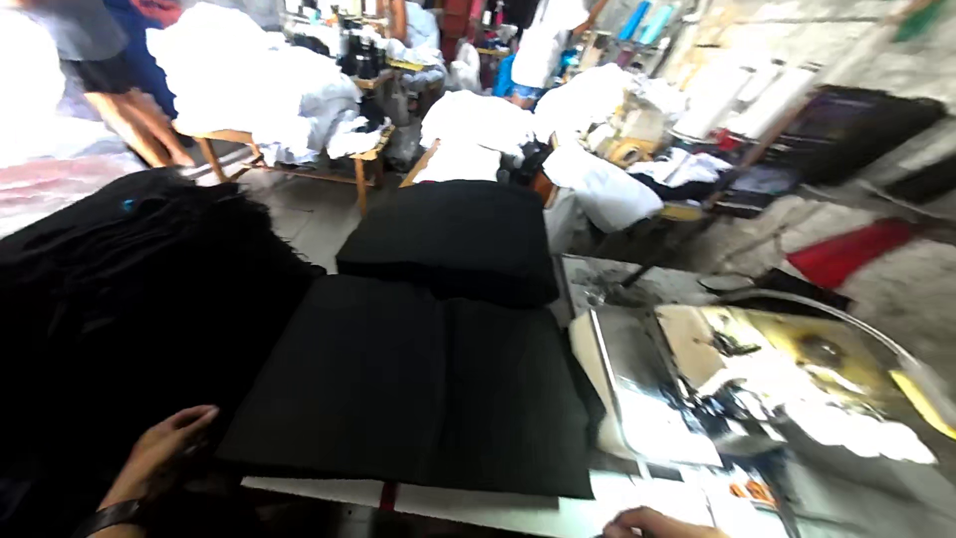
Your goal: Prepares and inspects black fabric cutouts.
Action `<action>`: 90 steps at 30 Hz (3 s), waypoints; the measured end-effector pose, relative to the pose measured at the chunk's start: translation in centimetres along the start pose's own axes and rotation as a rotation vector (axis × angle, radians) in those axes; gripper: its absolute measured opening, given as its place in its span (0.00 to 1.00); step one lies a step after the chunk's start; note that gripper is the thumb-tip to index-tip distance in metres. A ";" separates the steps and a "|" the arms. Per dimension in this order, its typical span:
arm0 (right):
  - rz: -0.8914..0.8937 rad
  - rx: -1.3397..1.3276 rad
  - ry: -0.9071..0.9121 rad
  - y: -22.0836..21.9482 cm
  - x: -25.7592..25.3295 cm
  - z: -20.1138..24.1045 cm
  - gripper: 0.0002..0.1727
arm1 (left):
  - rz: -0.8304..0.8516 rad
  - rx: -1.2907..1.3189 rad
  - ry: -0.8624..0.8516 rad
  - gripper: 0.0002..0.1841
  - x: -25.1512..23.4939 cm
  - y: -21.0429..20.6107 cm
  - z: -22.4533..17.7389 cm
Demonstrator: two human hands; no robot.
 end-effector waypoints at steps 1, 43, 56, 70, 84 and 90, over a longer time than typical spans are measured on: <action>-0.047 0.013 -0.005 0.9 0.3 -0.1 0.14 | -0.036 -0.004 -0.055 0.15 0.6 0.9 -1.3; -0.595 -0.094 0.506 23.6 -12.4 14.6 0.18 | -0.277 -0.679 -1.202 0.13 34.7 -4.7 -44.9; -0.316 -0.164 0.646 2.3 -2.1 2.9 0.13 | -0.217 -0.282 -1.134 0.08 29.1 -5.1 -20.1; -0.219 -0.014 0.609 -5.9 2.4 0.2 0.07 | -0.116 1.309 0.021 0.26 25.5 -13.4 -2.3; -0.177 -0.994 -0.547 -8.8 1.4 -8.7 0.14 | 0.134 0.011 -1.117 0.08 35.6 -22.5 -27.2; -0.142 -1.157 -0.587 -9.3 1.7 -9.0 0.12 | 0.664 -0.470 -1.275 0.14 41.6 -35.5 -20.2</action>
Point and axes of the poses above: each hand's wrist, its own x-axis away from the middle knuckle, its own y-axis out of the back of the hand, z = x × y, the point moved 10 cm from there along -x, towards the middle knuckle, and after that the axes turned 3 degrees about -y, right-handed, at the moved point
